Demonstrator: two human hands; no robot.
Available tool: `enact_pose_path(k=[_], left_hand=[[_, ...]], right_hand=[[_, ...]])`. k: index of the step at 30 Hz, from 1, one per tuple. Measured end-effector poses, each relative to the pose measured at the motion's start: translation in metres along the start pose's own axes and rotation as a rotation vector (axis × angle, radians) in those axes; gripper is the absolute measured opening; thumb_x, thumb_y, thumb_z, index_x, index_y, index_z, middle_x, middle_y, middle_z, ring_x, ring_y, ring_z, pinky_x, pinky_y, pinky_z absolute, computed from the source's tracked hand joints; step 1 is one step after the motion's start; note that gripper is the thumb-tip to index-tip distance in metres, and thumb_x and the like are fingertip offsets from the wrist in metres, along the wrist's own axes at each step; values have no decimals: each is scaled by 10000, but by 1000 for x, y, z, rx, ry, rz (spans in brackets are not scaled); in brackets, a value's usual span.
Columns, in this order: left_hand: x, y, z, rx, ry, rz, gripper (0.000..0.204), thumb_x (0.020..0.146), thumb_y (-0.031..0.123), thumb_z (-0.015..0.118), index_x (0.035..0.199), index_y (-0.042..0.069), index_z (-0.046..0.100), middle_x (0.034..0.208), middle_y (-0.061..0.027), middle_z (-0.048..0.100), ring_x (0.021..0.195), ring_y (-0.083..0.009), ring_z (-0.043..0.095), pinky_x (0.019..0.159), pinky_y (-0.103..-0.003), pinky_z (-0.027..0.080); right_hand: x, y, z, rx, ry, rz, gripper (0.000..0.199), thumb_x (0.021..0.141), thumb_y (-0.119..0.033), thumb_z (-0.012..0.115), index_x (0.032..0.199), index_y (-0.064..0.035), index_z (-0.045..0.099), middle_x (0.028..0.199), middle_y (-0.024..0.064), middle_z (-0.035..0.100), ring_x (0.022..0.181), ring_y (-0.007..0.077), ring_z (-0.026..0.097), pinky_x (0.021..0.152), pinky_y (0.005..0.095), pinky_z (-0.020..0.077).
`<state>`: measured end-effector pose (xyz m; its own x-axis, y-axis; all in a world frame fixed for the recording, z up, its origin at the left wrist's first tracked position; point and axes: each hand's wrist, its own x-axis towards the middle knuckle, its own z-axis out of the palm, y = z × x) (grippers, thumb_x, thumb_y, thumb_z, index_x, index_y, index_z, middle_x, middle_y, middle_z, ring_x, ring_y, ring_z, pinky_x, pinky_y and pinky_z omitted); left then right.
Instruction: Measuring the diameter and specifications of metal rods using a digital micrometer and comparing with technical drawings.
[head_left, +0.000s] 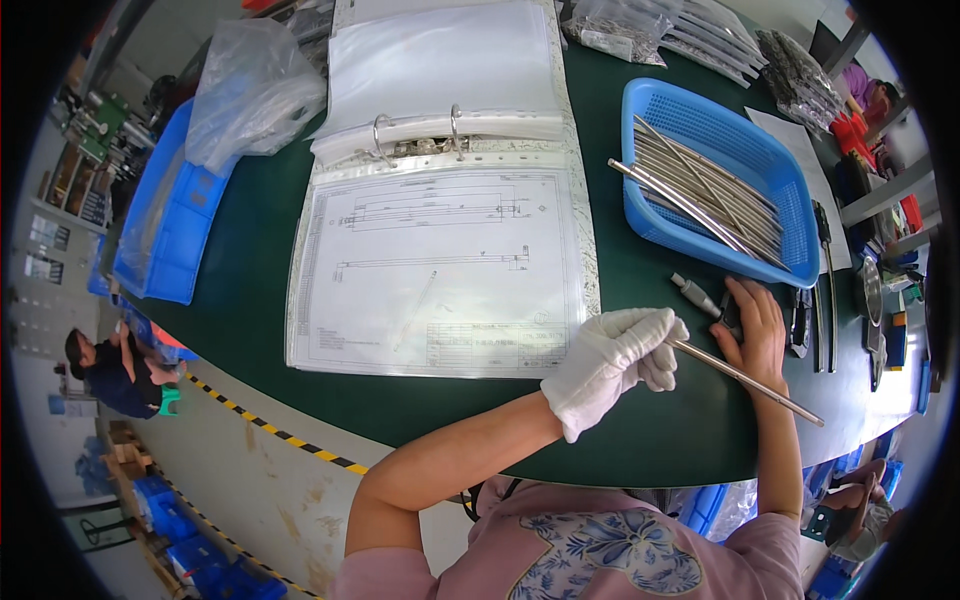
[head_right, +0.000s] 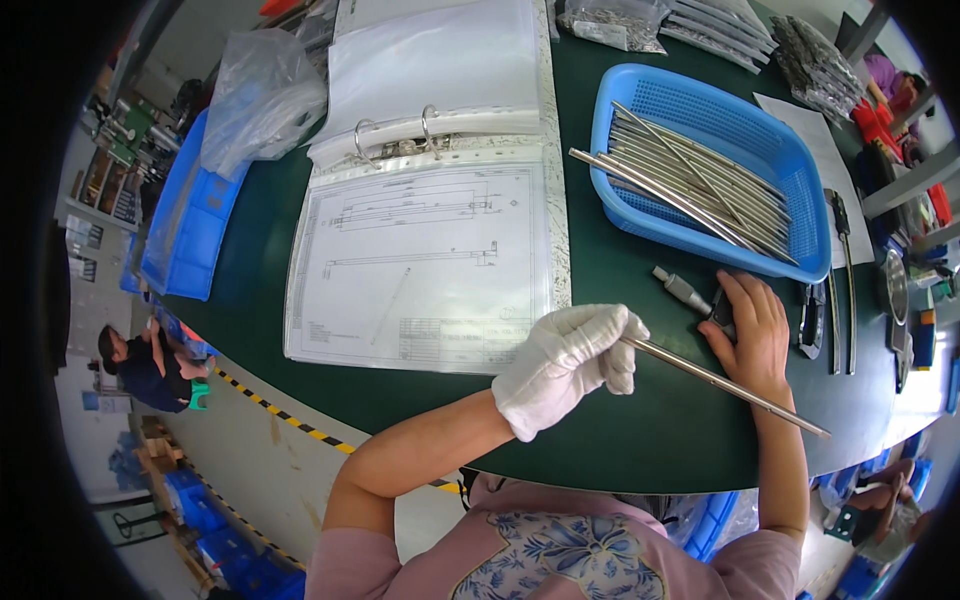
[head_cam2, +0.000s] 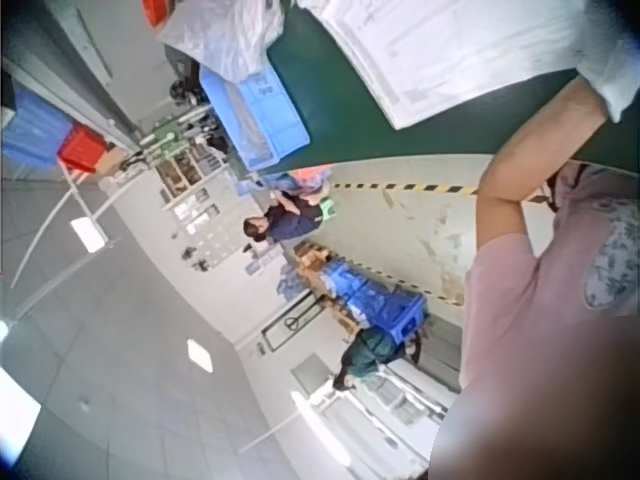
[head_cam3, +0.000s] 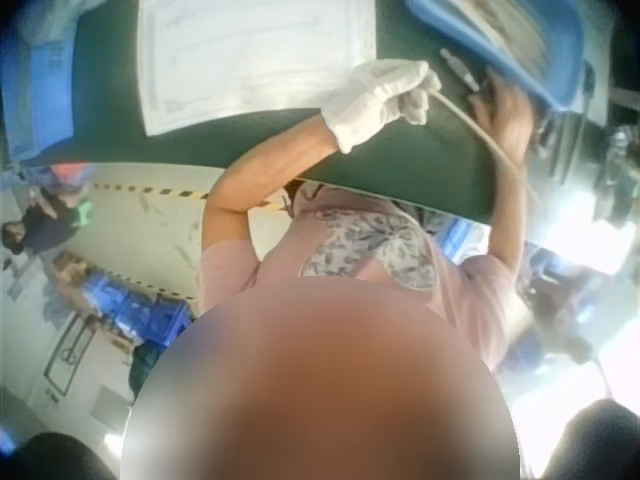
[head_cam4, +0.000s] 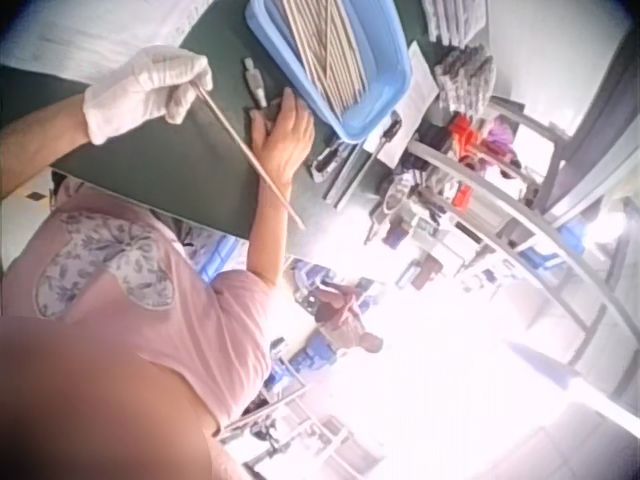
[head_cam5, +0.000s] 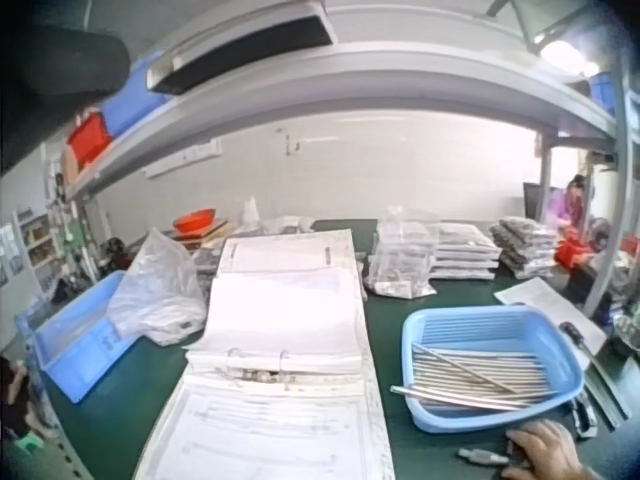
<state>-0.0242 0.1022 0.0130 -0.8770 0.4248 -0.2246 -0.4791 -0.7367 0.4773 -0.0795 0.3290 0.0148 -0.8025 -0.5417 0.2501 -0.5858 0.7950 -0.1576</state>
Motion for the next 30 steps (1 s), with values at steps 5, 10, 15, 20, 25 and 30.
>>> enact_pose_path(k=[5,10,15,20,25,30], left_hand=[[1,17,-10,-50,22,219,224,872,207,474,864,2,564,652,-40,561,594,-126,554,557,-250,469],[15,51,2,-29,254,578,243,868,239,485,840,8,557,643,-40,544,570,-113,526,538,-239,449],[43,78,7,227,370,604,244,870,241,486,839,7,550,613,-16,503,530,-95,468,500,-218,404],[68,81,11,411,385,416,236,868,233,495,843,3,545,604,-9,487,517,-78,444,477,-204,373],[81,92,29,1127,557,195,149,804,179,590,771,35,571,609,10,504,447,-56,405,434,-180,340],[87,106,45,1755,515,151,181,738,193,652,779,41,564,603,-14,509,503,-92,469,484,-222,394]], right_hand=[[-20,-5,0,-93,297,-34,465,603,-121,614,1050,-31,520,1065,140,515,963,318,494,820,401,384],[-15,-6,-8,16,359,-227,313,573,-112,616,880,-63,587,963,109,546,885,278,532,804,409,413],[-12,-4,3,106,389,-307,266,587,-109,580,850,-71,587,948,78,548,867,238,539,794,371,429],[-21,-3,2,231,409,-317,248,582,-95,571,827,-59,570,932,77,535,862,229,539,802,363,416],[-29,-4,5,345,361,-393,252,581,-104,569,829,-61,577,940,76,531,841,227,531,800,352,420],[-33,-7,9,438,300,-474,251,603,-139,566,842,-69,591,966,70,540,849,205,531,801,345,424]])
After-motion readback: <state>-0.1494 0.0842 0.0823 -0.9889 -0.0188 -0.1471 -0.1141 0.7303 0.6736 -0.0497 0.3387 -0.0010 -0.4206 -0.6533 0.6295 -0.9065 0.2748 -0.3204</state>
